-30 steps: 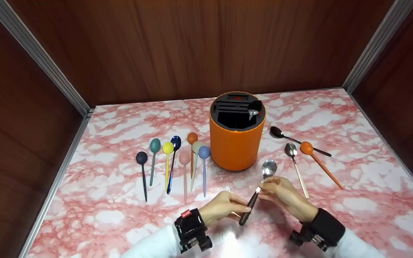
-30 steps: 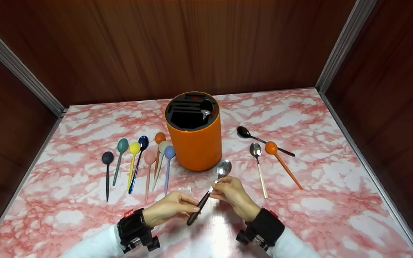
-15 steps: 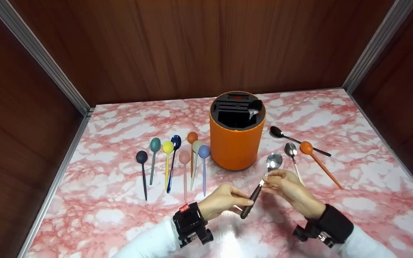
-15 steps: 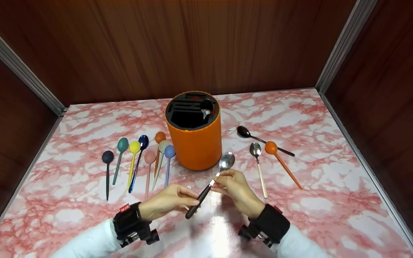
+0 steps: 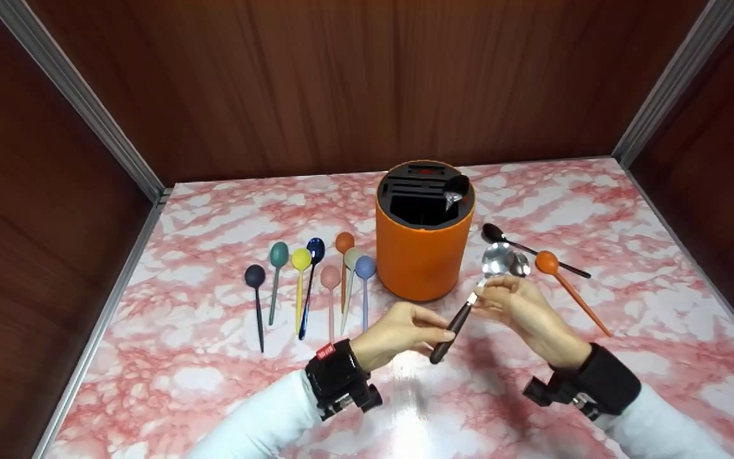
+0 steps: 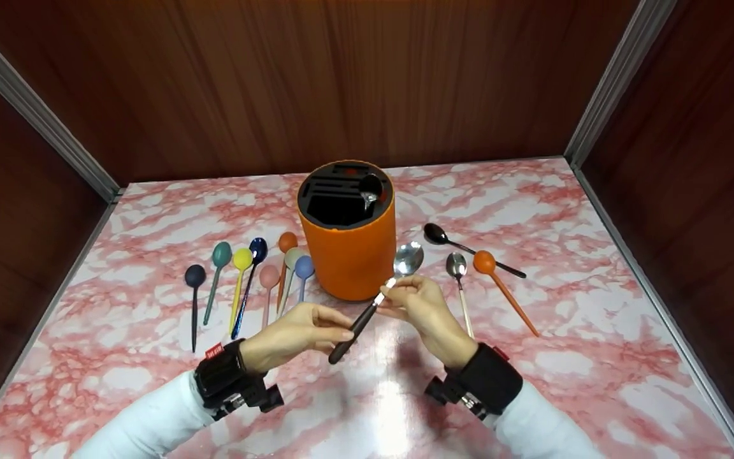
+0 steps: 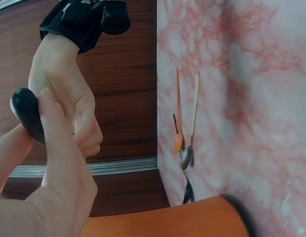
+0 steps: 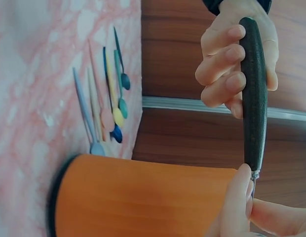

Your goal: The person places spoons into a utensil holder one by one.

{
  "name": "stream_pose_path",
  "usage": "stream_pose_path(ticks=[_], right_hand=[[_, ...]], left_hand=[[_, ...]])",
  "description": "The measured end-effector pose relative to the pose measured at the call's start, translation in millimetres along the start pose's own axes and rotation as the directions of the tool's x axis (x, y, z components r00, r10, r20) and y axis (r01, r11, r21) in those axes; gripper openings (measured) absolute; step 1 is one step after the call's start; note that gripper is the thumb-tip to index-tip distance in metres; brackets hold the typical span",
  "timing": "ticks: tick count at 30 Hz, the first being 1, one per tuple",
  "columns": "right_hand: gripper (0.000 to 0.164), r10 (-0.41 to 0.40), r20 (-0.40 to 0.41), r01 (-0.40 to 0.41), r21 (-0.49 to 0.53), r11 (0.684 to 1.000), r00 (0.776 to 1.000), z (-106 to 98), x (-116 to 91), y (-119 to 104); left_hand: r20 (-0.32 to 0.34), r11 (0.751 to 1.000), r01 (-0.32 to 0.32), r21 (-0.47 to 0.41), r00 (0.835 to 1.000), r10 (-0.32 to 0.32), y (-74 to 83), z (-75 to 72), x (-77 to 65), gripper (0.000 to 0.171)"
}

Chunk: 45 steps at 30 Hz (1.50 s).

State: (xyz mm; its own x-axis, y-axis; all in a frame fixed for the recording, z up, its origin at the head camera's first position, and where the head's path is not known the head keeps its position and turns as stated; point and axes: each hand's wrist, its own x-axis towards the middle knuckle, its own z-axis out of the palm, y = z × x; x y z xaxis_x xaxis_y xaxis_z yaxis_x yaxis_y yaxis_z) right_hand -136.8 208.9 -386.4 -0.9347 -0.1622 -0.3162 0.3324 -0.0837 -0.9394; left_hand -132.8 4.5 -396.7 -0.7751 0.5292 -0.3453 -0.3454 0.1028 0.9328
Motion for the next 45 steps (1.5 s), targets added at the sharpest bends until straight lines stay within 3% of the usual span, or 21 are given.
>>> stream_pose_path(ticks=[14,22,27,32,37,45], right_hand=[[0.024,-0.087,-0.035,0.088,0.031,0.996,0.996,-2,5,-31],[0.019,-0.132,-0.056,0.138,0.103,0.985,0.99,-1,8,-48],[0.024,-0.155,-0.07,0.163,0.134,0.977,0.985,2,12,-57],[0.027,-0.164,-0.073,0.172,0.13,0.977,0.984,5,17,-66],[0.023,-0.193,-0.089,0.201,0.083,0.976,0.977,8,22,-74],[0.02,-0.295,-0.153,0.317,0.148,0.937,0.943,8,30,-90]], left_hand=[[-0.032,0.991,-0.106,0.084,0.994,0.109,30.5,-2.1,8.1,0.029],[-0.052,0.988,-0.128,0.081,0.99,0.132,45.9,-5.0,11.7,0.029],[-0.061,0.985,-0.145,0.09,0.987,0.15,54.0,-8.7,13.8,0.029],[-0.076,0.977,-0.184,0.107,0.978,0.193,56.8,-14.3,16.7,0.028],[-0.109,0.977,-0.18,0.113,0.975,0.192,58.0,-20.0,18.2,0.029],[-0.133,0.98,-0.179,0.092,0.973,0.19,53.7,-29.5,17.2,0.032]])
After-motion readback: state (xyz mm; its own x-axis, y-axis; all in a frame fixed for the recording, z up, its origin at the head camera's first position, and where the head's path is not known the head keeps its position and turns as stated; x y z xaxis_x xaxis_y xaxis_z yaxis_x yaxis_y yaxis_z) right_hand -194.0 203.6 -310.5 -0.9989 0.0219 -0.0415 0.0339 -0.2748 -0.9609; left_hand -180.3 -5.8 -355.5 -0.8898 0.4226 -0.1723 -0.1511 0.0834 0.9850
